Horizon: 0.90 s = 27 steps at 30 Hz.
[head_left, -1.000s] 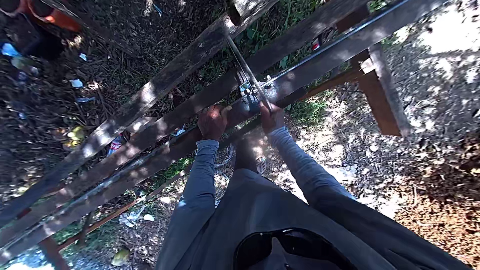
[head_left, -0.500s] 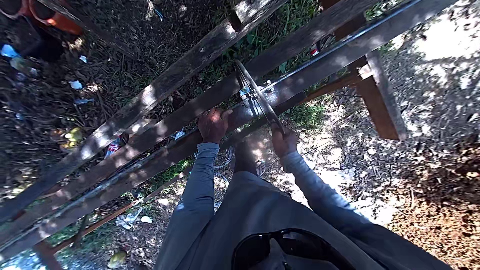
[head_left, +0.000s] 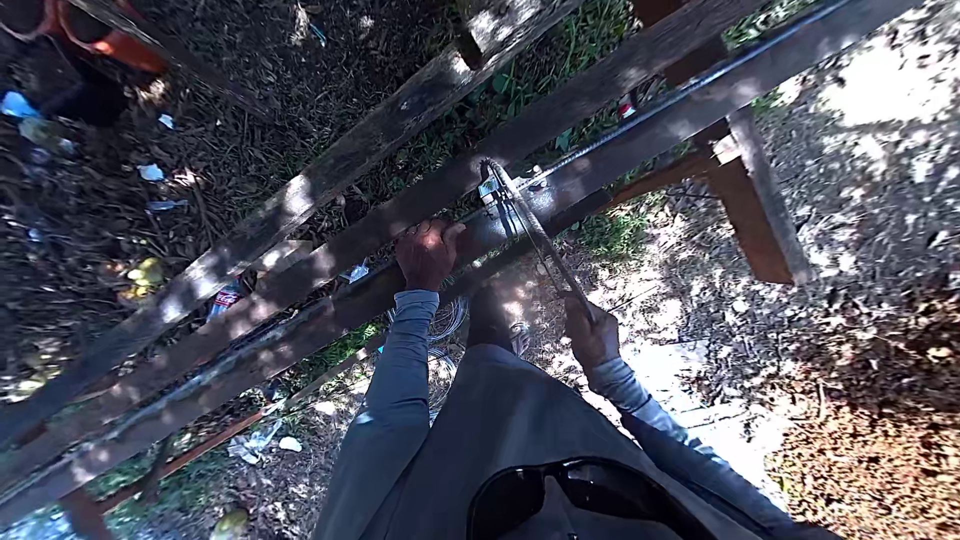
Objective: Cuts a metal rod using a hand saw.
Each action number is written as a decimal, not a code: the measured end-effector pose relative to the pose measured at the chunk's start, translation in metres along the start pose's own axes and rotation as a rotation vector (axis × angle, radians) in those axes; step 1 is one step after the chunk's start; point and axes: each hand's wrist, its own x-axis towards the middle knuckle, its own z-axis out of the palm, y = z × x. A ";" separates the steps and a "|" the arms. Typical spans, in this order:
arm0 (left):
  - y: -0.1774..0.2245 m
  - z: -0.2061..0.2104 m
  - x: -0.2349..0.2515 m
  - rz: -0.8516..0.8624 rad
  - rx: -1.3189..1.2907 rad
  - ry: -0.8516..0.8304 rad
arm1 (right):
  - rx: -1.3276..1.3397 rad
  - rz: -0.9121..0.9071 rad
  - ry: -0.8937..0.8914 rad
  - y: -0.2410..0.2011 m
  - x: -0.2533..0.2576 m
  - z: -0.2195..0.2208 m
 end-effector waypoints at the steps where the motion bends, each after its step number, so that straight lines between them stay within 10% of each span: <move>1: 0.000 0.001 0.001 0.000 -0.004 -0.004 | -0.051 0.014 -0.006 -0.017 0.022 0.010; 6: -0.002 0.002 -0.001 0.032 -0.001 0.014 | 0.044 0.028 0.004 -0.049 0.129 0.064; 15: 0.002 -0.004 -0.001 0.013 -0.007 0.017 | 0.081 -0.018 0.015 0.028 -0.005 0.005; 23: 0.000 -0.003 -0.001 -0.007 0.011 -0.061 | 0.060 -0.002 0.025 -0.052 0.130 0.069; 27: 0.000 -0.003 0.001 0.004 0.010 -0.002 | 0.026 -0.016 -0.026 -0.027 0.087 0.045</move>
